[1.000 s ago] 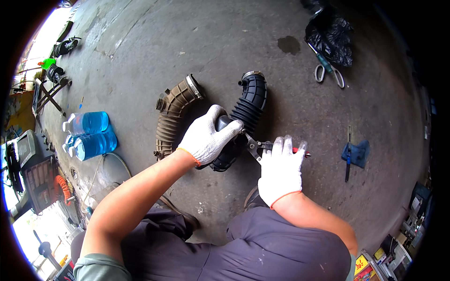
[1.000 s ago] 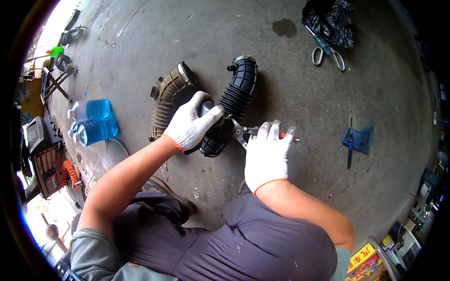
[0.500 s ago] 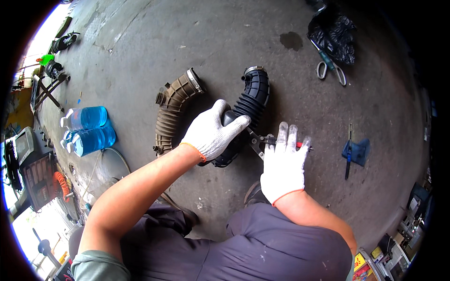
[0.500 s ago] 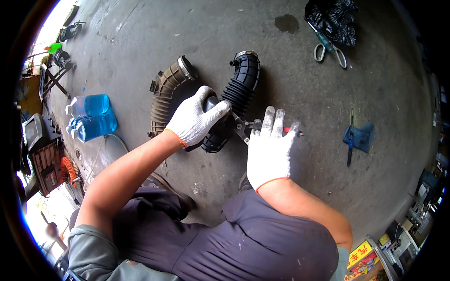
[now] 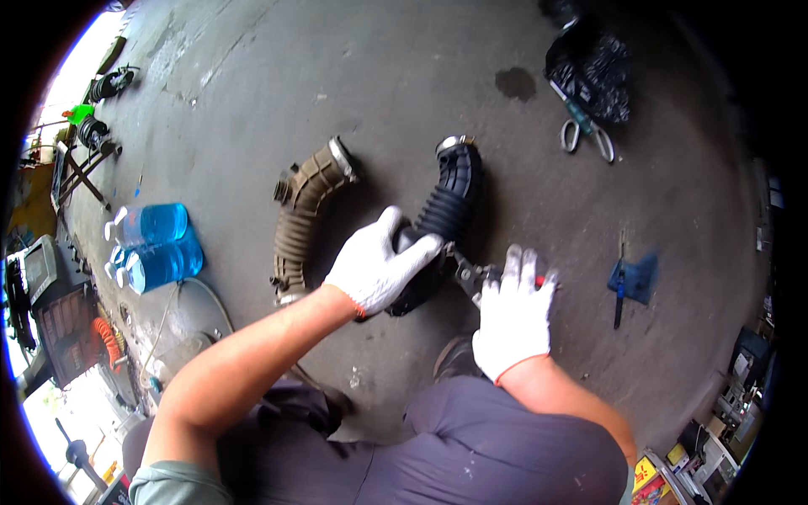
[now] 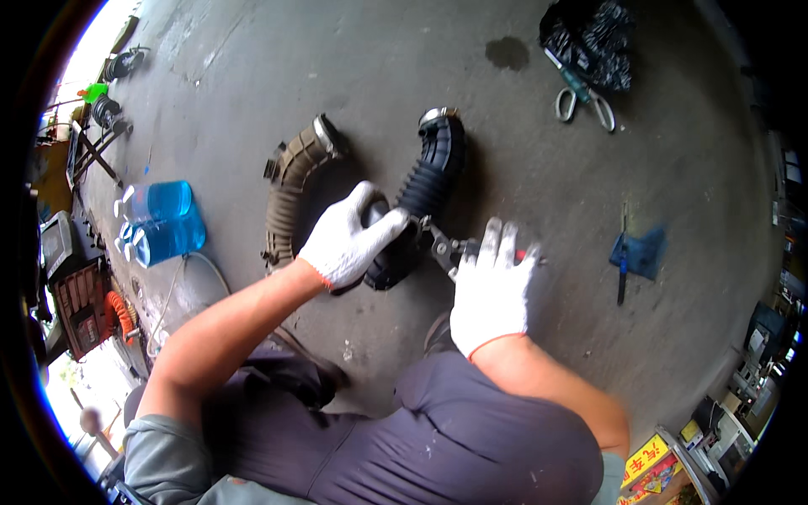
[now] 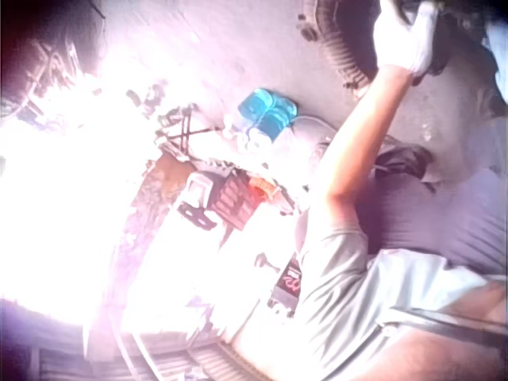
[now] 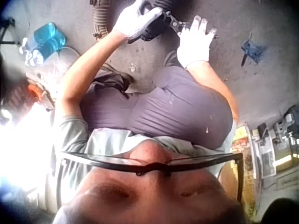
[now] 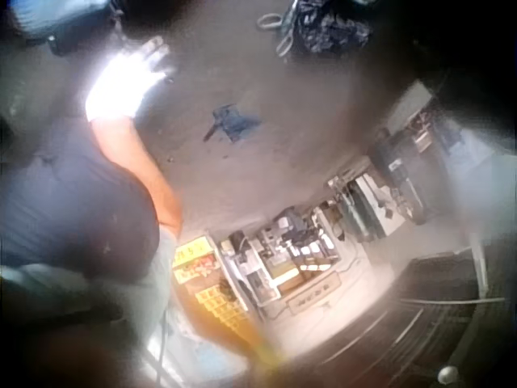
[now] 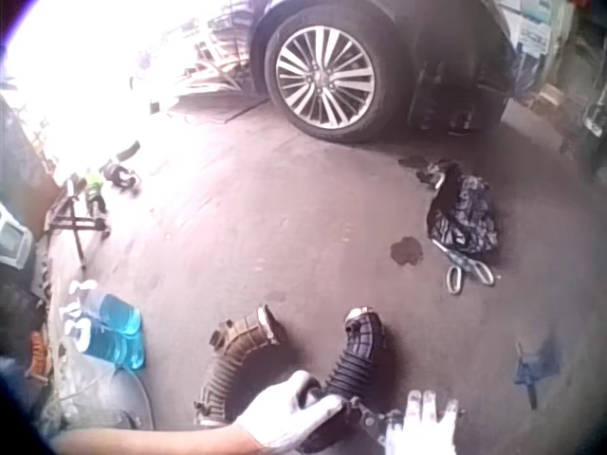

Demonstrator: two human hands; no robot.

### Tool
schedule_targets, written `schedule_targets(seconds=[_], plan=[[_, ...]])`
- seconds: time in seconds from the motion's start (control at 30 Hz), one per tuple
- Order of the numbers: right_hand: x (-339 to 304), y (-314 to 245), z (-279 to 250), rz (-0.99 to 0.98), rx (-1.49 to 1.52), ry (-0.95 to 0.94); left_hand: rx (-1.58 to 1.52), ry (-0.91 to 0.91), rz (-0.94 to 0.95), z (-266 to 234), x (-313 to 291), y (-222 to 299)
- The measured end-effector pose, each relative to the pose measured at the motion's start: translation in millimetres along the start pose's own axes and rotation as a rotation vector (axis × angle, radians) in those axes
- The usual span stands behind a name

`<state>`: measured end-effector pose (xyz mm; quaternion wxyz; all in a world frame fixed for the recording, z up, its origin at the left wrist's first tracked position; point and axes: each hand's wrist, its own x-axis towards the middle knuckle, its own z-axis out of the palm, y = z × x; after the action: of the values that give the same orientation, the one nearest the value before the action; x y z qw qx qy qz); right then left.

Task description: The person sits on the floor and uses pliers to remove a metal clamp from a beige air intake hose. They then attach a black rubber hose to a black plastic component and secure it with a new metal clamp using the pliers.

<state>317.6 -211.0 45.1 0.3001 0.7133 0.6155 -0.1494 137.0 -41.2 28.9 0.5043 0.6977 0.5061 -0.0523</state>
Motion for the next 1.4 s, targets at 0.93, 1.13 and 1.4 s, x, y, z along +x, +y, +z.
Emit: schedule_targets(seconds=[0.93,1.13,1.4], plan=[[1.3,-0.8,1.3,-0.015,0.077,0.075,-0.42,-0.222,0.279,-4.7,5.9,-36.5],[-0.5,4.9,3.0,0.0,0.114,0.046,-0.405,-0.222,0.232,-7.9,3.2,-36.4],[-1.3,1.2,23.6,-0.011,0.104,0.134,-0.435,-0.228,0.236,-7.5,4.2,-32.6]])
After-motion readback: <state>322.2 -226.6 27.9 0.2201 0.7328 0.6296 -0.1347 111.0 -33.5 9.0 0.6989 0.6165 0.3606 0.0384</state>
